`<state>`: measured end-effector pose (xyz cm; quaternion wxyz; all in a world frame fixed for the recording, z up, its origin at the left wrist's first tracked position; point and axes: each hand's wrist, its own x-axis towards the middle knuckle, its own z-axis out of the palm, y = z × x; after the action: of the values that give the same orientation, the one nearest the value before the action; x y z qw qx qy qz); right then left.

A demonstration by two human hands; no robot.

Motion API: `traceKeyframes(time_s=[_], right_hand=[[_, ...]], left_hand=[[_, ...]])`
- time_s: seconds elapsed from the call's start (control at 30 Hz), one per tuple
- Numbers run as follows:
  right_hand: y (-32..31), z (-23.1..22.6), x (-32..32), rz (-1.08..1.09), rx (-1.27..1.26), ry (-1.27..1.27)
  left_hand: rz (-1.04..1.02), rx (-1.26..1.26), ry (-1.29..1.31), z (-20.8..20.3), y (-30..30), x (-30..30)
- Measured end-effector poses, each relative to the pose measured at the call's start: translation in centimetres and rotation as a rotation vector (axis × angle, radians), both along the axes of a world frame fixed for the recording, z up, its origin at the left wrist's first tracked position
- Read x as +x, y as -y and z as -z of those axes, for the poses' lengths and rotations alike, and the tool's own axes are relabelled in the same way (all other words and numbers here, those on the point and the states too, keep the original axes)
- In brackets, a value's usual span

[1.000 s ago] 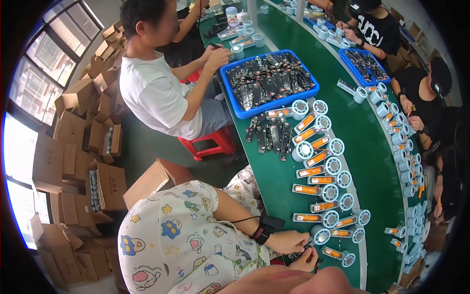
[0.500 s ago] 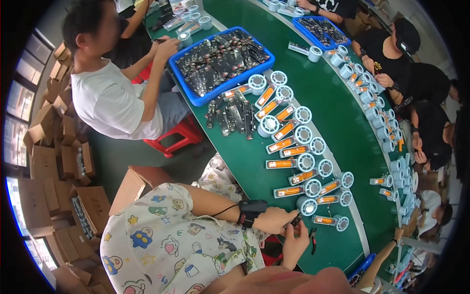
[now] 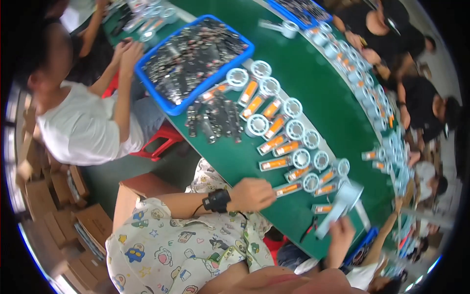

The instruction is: The person picks up a circuit board from a tray, connects it to the wires of a fan motor and battery assembly, and then places the unit back on the table.

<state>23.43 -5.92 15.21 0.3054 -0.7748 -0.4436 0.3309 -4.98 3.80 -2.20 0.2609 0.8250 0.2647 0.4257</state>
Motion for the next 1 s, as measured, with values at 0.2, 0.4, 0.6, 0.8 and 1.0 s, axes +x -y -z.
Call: traceKeyframes(time_s=[0.2,0.4,0.6,0.8,1.0], right_hand=[[-26.2,6.6,9.1,-0.135,0.066,0.454],[-34.8,17.5,12.9,-0.166,-0.06,0.6],[-28.5,15.8,12.7,-0.23,0.395,1.015],[-14.6,6.5,-2.7,-0.144,0.153,0.079],[-7.9,9.1,-7.7,-0.247,0.271,0.027]], left_hand=[[-0.019,-0.032,-0.015,0.5,-2.1,0.2],[-0.115,0.029,-0.097,1.0,-1.7,-0.7],[-0.451,0.091,0.013,1.2,-4.2,-5.1],[-0.567,0.09,-0.465,-2.7,-9.4,-9.0],[-0.452,0.103,-0.595,-2.3,-11.9,-9.2]])
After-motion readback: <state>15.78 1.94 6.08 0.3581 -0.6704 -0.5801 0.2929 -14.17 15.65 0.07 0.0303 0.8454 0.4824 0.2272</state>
